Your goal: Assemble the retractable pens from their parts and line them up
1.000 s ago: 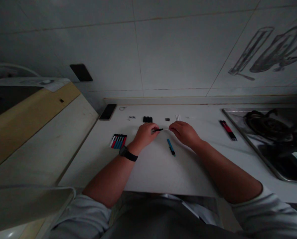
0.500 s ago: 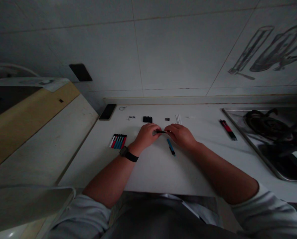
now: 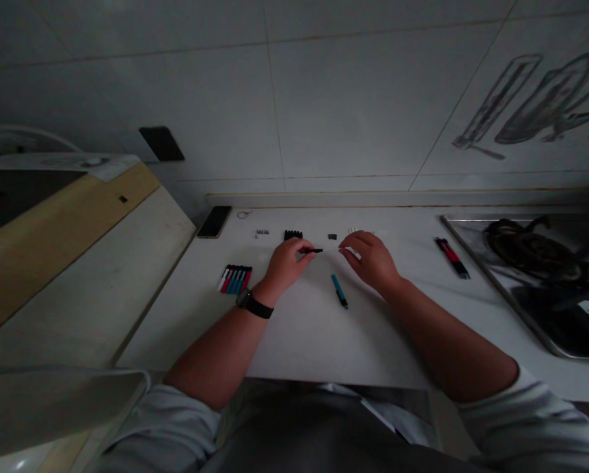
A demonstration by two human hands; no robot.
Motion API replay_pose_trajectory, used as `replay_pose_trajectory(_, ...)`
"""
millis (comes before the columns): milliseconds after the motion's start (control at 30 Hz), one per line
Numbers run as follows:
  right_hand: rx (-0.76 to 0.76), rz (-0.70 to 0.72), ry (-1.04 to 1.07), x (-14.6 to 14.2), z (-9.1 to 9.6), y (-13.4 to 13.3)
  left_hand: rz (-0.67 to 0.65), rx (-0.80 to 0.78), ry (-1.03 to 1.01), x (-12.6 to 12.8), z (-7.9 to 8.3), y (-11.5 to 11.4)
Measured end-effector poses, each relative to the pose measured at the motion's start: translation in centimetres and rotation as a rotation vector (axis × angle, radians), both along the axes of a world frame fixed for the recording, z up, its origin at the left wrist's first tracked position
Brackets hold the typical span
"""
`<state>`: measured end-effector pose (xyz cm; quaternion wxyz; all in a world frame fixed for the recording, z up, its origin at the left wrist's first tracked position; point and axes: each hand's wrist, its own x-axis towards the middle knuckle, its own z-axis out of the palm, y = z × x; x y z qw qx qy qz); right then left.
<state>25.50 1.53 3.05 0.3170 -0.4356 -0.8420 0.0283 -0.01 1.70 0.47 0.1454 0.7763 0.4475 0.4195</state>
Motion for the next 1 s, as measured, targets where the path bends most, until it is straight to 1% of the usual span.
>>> replay_pose_trajectory(200, -0.046, 0.023, 0.054, -0.7, -0.1, -0.5, -0.010, 0.000, 0.022, 0.1, 0.2, -0.1)
replay_pose_trajectory(267, -0.077, -0.012, 0.095, -0.7, -0.2, -0.6, 0.007, -0.004, -0.008, 0.1, 0.1, -0.1)
replay_pose_trajectory(367, -0.214, -0.123, 0.097, -0.6, -0.1, -0.6, 0.064, -0.009, -0.080, 0.0, -0.1, 0.1)
replay_pose_trajectory(433, -0.343, -0.157, -0.001, -0.7, 0.0, -0.7, 0.097, -0.014, -0.115, -0.1, -0.1, 0.3)
replay_pose_trajectory(500, -0.459, -0.134, -0.147, -1.1, 0.2, -1.1, 0.111, -0.023, -0.130, -0.2, -0.1, 0.3)
replay_pose_trajectory(567, -0.534, -0.092, -0.279, -1.6, 0.3, -1.8, 0.114, -0.033, -0.134, -0.2, -0.1, 0.3)
replay_pose_trajectory(633, -0.549, -0.058, -0.370, -2.2, 0.4, -2.6, 0.116, -0.035, -0.136, -0.1, -0.2, 0.3)
replay_pose_trajectory(733, -0.514, -0.027, -0.428, -2.8, 0.6, -3.4, 0.117, -0.030, -0.135, -0.1, -0.3, 0.4)
replay_pose_trajectory(800, -0.512, -0.016, -0.413, -2.9, 0.6, -3.5, 0.117, -0.031, -0.133, -0.2, -0.4, 0.5)
replay_pose_trajectory(867, -0.530, -0.005, -0.345, -2.7, 0.5, -3.1, 0.113, -0.031, -0.133, -0.4, -0.4, 0.5)
replay_pose_trajectory(933, -0.546, 0.019, -0.200, -2.2, 0.2, -2.4, 0.111, -0.028, -0.137, -0.5, -0.3, 0.6)
replay_pose_trajectory(1000, -0.557, 0.056, 0.015, -1.8, -0.3, -1.6, 0.109, -0.022, -0.142, -0.5, -0.2, 0.6)
